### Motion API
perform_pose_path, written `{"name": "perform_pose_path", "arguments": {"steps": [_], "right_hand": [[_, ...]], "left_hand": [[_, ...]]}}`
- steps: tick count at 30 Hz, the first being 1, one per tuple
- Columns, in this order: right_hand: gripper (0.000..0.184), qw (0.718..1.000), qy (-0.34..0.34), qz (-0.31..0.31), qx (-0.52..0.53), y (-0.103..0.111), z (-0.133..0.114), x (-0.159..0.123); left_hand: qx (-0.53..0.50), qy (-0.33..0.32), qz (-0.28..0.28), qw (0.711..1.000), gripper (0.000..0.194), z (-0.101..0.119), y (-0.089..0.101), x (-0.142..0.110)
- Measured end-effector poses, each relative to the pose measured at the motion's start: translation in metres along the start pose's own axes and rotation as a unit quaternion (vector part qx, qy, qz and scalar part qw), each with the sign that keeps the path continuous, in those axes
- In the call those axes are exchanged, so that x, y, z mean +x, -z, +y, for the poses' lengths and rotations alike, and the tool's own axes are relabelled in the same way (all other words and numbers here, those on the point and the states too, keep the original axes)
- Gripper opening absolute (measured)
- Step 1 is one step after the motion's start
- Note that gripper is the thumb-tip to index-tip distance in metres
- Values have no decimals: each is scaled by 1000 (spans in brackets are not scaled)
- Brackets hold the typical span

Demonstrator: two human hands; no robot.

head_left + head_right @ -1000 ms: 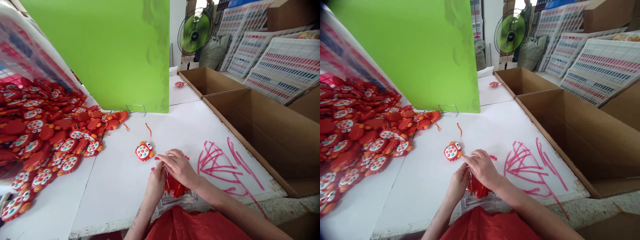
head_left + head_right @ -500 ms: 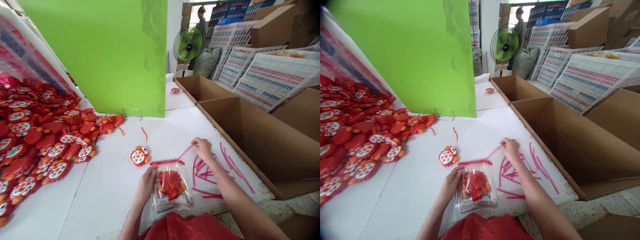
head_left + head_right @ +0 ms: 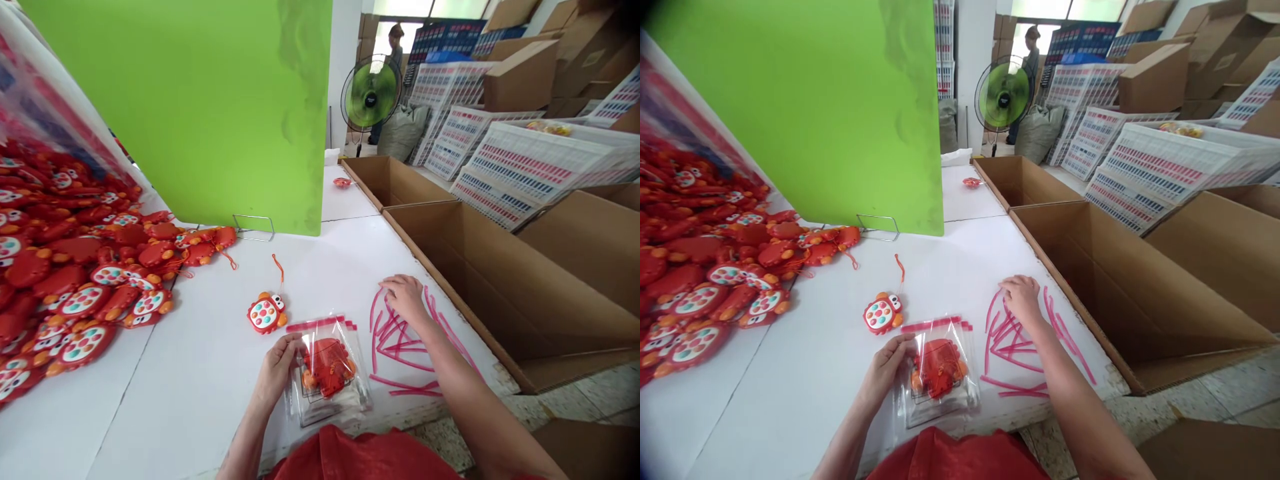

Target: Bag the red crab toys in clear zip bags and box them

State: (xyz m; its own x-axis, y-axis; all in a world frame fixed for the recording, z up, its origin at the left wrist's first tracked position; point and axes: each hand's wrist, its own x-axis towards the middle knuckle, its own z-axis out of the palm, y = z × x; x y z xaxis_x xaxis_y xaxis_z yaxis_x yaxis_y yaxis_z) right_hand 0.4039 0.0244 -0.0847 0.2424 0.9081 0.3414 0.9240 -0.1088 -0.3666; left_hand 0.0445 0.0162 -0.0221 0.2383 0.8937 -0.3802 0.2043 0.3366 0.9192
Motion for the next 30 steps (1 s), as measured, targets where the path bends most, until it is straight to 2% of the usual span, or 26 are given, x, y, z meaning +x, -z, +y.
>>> {"name": "perform_pose_path", "arguments": {"steps": [3,4,6,7,9,11,13,15,18,22,24,28,30], "right_hand": [[54,998,-34,54,-13,10,-2,3],[55,996,-45,78,-11,13,-7,3],[44,994,-44,95,8,17,-24,0],[35,996,-28,81,23,17,-37,-3],[19,998,24,8,63,16,-67,-12],[20,989,69,-75,107,12,-97,-22],[21,973,71,-133,172,6,-122,-30],[16,955,48,-168,239,0,-136,-35],[14,930,22,-202,306,-7,-138,-37],[18,904,1,-231,360,-9,-125,-36],[17,876,-21,-247,414,-5,-120,-35],[20,799,-80,-276,529,4,-116,-34],[20,796,-87,-279,530,8,-114,-32]], "left_hand": [[-1,-2,-1,1000,51,1,0,-1],[2,-2,-2,1000,52,1,-1,0],[12,-3,-5,1000,52,-2,-1,1],[17,-3,-6,1000,52,-3,-2,1],[21,-5,-5,1000,51,-5,-2,2],[14,-10,-4,1000,48,-7,-3,3],[5,-13,-9,1000,45,-8,-3,2],[3,-13,-12,1000,44,-7,-2,1],[-2,-7,-10,1000,47,-5,0,0],[-69,17,-36,997,59,-3,5,0],[-107,29,-50,993,60,-3,7,0],[-137,34,-62,988,49,-7,12,0],[-138,33,-60,988,35,-7,12,0]]}}
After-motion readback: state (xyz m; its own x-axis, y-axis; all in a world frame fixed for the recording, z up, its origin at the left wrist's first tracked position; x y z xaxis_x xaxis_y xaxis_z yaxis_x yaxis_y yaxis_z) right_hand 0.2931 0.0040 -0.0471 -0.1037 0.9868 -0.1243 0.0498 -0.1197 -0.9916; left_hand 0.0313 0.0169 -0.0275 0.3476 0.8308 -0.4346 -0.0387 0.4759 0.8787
